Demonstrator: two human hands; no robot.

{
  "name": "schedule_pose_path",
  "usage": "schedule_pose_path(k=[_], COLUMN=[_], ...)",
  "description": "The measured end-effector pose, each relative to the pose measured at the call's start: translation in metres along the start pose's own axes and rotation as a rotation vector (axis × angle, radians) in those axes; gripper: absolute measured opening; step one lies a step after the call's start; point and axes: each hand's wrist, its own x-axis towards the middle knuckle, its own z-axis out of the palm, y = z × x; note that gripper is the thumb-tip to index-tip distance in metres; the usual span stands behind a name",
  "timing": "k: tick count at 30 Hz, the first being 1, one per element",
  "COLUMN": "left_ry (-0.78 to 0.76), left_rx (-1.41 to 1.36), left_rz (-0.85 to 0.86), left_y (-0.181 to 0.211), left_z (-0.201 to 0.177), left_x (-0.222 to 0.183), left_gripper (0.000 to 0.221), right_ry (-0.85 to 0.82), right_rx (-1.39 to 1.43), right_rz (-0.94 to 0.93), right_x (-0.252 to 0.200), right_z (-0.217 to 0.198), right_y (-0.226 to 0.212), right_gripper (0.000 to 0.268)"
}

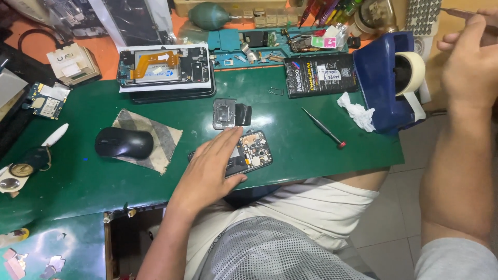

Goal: The person uses tweezers to pick small circular adhesive dots from a sheet and applies them to the internal components of a disassembled smartphone. The person handles the adhesive sheet and the phone parts on a cluttered workbench.

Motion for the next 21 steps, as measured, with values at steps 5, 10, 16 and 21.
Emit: schedule_pose_path(k=[5,10,16,21], left_ry=[0.008,0.036,0.051,0.031], left_rx=[0.051,0.059,0.066,-0.39], left_rz=[0.006,0.023,0.036,-0.195], left_y=[0.001,0.0,0.002,0.028], left_z=[0.003,0.005,0.003,-0.017], left_x=[0.001,-0.002,-0.001,0.006], left_gripper=[0.082,0.079,0.078,0.082], right_ry=[-0.006,0.049,0.041,0.034], right_rx=[0.004,0.038,0.16,0.692], right_rz=[0.077,0.024,-0.265,0.489], right_x=[0.004,0.001,-0.009,-0.025], right_z=[0.003,0.006,-0.002,-0.011], right_y=[0.007,-0.005,-0.027,-0.043], right_gripper=[0.013,0.016,0.02,0.02])
